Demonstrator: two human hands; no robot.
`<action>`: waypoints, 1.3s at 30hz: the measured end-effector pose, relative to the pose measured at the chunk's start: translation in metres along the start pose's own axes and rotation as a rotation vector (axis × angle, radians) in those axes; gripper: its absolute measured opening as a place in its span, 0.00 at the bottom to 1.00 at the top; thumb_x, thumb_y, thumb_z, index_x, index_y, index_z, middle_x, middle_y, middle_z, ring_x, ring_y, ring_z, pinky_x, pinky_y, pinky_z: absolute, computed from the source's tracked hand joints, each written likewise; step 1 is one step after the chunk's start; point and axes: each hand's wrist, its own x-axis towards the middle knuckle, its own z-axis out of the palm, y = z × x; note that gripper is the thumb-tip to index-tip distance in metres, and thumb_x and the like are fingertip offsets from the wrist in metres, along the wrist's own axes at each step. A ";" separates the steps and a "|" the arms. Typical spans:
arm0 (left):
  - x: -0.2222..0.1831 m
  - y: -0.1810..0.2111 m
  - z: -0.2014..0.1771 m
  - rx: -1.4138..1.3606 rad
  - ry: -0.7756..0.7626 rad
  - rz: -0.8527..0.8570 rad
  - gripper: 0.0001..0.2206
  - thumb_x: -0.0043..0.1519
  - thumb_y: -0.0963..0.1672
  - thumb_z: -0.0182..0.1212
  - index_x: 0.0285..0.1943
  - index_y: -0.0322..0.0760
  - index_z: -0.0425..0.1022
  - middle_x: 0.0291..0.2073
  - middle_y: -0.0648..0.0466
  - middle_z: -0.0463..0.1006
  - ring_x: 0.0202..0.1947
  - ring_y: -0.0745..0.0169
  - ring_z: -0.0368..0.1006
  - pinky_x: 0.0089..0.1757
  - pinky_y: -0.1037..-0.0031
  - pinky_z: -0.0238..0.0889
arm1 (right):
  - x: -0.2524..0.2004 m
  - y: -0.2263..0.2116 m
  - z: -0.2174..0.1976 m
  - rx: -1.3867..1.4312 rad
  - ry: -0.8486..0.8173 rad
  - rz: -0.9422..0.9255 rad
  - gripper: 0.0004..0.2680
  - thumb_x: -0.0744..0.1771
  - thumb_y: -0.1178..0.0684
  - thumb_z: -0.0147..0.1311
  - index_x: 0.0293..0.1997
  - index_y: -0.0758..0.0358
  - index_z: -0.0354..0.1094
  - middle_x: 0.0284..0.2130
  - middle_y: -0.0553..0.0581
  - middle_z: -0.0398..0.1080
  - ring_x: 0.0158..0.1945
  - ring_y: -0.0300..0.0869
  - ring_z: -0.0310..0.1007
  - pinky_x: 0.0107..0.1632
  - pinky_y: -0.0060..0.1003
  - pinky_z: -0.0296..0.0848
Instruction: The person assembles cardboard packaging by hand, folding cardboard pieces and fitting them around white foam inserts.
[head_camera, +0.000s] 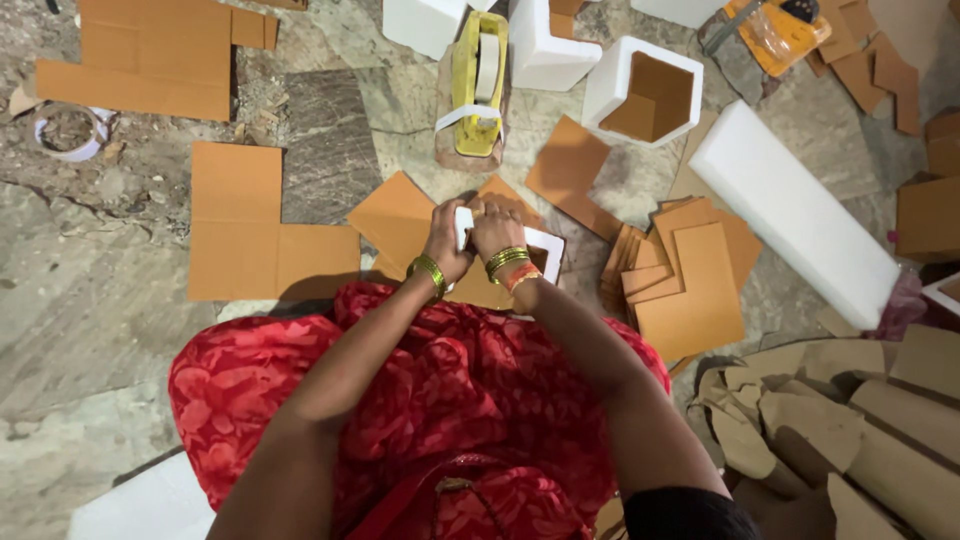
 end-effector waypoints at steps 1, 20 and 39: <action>0.003 0.006 -0.001 0.007 0.004 -0.002 0.37 0.47 0.34 0.62 0.70 0.31 0.56 0.63 0.34 0.62 0.67 0.30 0.57 0.64 0.55 0.56 | 0.000 0.002 0.011 -0.028 0.045 0.010 0.13 0.67 0.46 0.57 0.52 0.62 0.72 0.47 0.59 0.75 0.51 0.51 0.77 0.57 0.49 0.69; 0.080 -0.029 -0.016 0.243 -0.353 0.067 0.27 0.52 0.38 0.66 0.63 0.47 0.72 0.57 0.46 0.77 0.52 0.45 0.76 0.54 0.63 0.70 | 0.129 0.127 -0.023 0.551 0.452 0.097 0.15 0.62 0.37 0.65 0.39 0.59 0.81 0.31 0.60 0.78 0.32 0.48 0.78 0.34 0.44 0.76; 0.089 -0.031 -0.028 -0.075 -0.489 -0.213 0.27 0.48 0.38 0.72 0.58 0.55 0.78 0.48 0.57 0.84 0.44 0.63 0.81 0.46 0.72 0.75 | 0.052 0.088 0.026 1.217 0.169 0.278 0.05 0.65 0.56 0.61 0.36 0.69 0.75 0.29 0.56 0.77 0.29 0.38 0.76 0.31 0.36 0.74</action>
